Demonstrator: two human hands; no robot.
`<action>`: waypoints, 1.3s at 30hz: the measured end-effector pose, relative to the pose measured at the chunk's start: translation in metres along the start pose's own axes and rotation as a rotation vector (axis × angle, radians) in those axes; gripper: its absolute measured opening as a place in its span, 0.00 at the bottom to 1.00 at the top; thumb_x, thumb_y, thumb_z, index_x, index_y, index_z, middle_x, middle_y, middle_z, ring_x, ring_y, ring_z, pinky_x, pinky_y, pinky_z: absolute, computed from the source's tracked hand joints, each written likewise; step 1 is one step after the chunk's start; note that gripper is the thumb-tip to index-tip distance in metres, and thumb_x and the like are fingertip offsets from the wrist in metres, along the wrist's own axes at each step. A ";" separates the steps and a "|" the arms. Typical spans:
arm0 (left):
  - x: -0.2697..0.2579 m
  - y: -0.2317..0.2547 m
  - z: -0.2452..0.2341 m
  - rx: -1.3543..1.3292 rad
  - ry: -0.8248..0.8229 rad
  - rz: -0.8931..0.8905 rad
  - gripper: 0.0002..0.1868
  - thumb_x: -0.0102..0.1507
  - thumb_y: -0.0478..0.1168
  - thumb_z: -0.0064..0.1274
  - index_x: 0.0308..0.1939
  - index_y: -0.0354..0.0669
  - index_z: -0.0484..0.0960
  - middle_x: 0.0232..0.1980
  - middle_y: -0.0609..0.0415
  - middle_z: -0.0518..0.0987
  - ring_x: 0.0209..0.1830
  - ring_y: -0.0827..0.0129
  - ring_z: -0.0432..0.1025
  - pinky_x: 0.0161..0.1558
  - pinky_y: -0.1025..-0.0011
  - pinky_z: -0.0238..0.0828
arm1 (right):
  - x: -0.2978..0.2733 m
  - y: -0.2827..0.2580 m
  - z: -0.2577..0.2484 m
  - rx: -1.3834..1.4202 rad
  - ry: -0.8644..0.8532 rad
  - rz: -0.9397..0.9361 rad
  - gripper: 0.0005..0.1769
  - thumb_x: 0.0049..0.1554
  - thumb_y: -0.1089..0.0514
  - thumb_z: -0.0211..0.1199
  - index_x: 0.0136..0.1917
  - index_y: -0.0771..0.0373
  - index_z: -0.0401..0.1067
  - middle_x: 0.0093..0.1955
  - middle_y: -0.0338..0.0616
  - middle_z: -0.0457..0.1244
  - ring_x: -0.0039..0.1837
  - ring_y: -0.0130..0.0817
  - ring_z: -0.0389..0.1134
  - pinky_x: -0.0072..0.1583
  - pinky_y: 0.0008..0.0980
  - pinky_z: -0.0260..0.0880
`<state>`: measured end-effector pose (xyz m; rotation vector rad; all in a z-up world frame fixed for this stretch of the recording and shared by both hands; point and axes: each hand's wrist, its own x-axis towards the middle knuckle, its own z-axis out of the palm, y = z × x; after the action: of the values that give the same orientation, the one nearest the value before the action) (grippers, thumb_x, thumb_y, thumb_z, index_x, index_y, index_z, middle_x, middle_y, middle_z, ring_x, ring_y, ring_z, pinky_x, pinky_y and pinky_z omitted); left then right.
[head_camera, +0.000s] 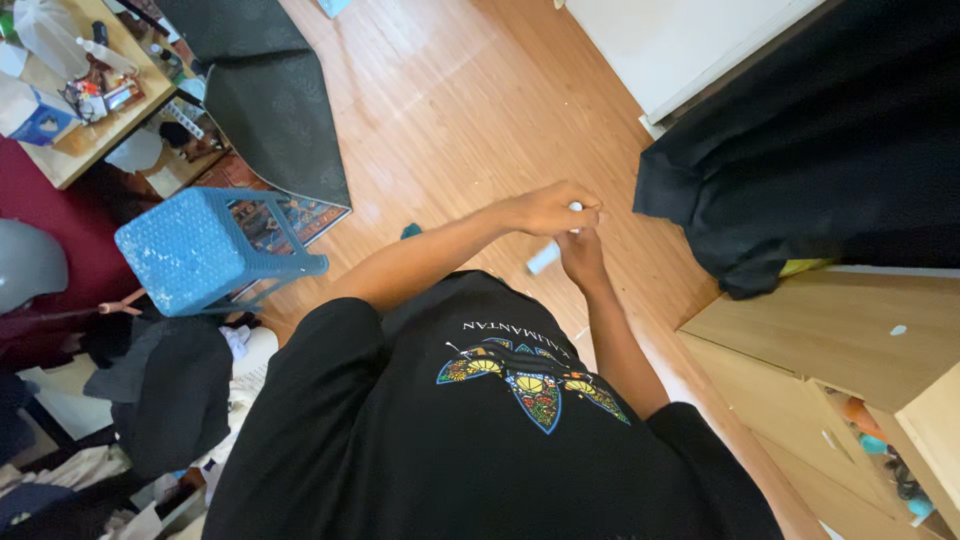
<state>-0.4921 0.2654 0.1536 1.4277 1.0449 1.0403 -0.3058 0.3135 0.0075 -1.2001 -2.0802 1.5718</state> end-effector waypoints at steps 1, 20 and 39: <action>0.002 -0.012 -0.005 -0.065 -0.034 -0.033 0.16 0.65 0.43 0.46 0.27 0.36 0.75 0.28 0.52 0.75 0.32 0.72 0.70 0.39 0.67 0.70 | -0.002 -0.003 0.000 -0.048 0.014 -0.044 0.17 0.61 0.58 0.59 0.61 0.68 0.64 0.50 0.50 0.65 0.53 0.43 0.68 0.54 0.43 0.68; -0.002 -0.159 -0.086 -0.033 -0.183 0.104 0.13 0.65 0.43 0.47 0.32 0.37 0.76 0.32 0.55 0.71 0.36 0.74 0.67 0.41 0.69 0.67 | 0.072 0.013 0.118 0.009 0.188 -0.166 0.16 0.64 0.60 0.50 0.60 0.70 0.70 0.59 0.55 0.67 0.64 0.46 0.67 0.61 0.42 0.67; -0.020 -0.102 -0.258 0.524 -0.015 -0.104 0.17 0.58 0.48 0.49 0.31 0.39 0.85 0.35 0.36 0.81 0.40 0.42 0.76 0.44 0.51 0.71 | 0.256 -0.065 0.252 0.947 -0.060 -0.345 0.18 0.69 0.60 0.54 0.71 0.62 0.61 0.69 0.45 0.58 0.74 0.35 0.58 0.77 0.42 0.57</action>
<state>-0.7531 0.3161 0.0737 1.7668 1.4330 0.7033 -0.6556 0.3306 -0.0943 -0.4269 -1.1637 2.0227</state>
